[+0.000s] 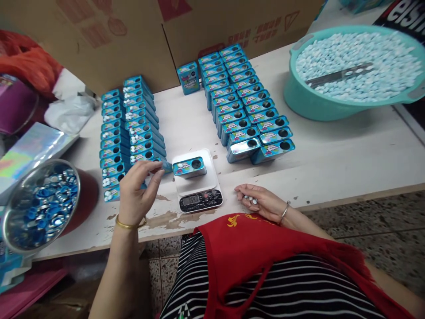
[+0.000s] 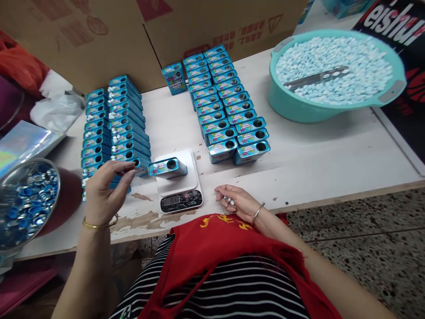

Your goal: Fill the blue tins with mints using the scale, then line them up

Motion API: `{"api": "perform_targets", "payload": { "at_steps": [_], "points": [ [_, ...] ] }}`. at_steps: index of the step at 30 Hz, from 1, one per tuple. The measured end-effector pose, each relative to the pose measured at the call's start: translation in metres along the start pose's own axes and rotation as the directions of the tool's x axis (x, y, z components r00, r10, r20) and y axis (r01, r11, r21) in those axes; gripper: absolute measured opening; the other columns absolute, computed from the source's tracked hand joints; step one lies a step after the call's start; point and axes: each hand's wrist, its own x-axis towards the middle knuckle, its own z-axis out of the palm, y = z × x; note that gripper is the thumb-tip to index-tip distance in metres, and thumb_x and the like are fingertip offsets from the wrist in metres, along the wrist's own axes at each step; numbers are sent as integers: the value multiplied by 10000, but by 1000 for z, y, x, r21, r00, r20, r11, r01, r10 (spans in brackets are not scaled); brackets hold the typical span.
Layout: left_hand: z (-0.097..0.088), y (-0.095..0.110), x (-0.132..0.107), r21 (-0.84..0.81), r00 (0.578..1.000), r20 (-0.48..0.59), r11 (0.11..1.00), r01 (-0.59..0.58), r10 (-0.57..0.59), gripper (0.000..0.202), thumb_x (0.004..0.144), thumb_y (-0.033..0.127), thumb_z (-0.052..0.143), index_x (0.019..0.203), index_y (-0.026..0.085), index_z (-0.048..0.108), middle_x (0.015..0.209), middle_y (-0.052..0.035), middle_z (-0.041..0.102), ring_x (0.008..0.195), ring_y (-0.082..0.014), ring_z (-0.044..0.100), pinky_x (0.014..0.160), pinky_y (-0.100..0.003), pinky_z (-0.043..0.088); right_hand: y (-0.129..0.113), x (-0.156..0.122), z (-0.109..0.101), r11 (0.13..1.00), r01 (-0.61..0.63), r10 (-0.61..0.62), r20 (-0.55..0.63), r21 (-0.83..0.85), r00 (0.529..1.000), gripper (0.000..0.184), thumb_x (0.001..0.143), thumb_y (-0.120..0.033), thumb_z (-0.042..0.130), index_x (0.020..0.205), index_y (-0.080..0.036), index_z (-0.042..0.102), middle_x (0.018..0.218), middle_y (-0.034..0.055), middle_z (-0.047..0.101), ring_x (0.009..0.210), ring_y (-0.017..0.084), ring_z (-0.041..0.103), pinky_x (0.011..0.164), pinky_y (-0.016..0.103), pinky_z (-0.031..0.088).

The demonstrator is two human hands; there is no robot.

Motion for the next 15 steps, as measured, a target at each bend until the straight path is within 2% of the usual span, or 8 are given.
{"api": "perform_targets", "payload": {
  "at_steps": [4,6,11,15],
  "points": [
    [2,-1,0,-4,1000,3,1000,-2,2,154,897,239,542,1031,210,612,957,-42,630,854,-145,586,778,-306,500,2,2,-2,1000,1,-1,8,1,1000,249,737,-330,727,860,-142,619,717,7,569,467,36,361,357,175,148],
    [7,-1,-1,17,999,19,999,-43,43,191,892,236,549,1074,211,602,1001,-59,623,927,-167,589,825,-337,498,2,2,-2,1000,4,-4,7,4,1000,249,734,-328,730,855,-138,623,717,9,570,467,35,364,359,175,149],
    [27,2,-9,182,983,98,968,-171,155,398,868,255,588,1255,267,493,1300,-110,527,1200,-260,492,977,-482,404,2,3,-1,1000,11,-11,15,3,1000,260,729,-337,733,854,-136,626,709,11,569,466,36,355,359,178,134],
    [41,11,-12,219,969,165,951,-218,184,474,876,249,575,1323,279,419,1406,-115,450,1327,-280,385,1054,-531,307,3,4,0,1000,3,-3,18,18,1000,276,724,-341,737,858,-130,621,708,12,571,461,31,357,369,176,128]
  ]
}}
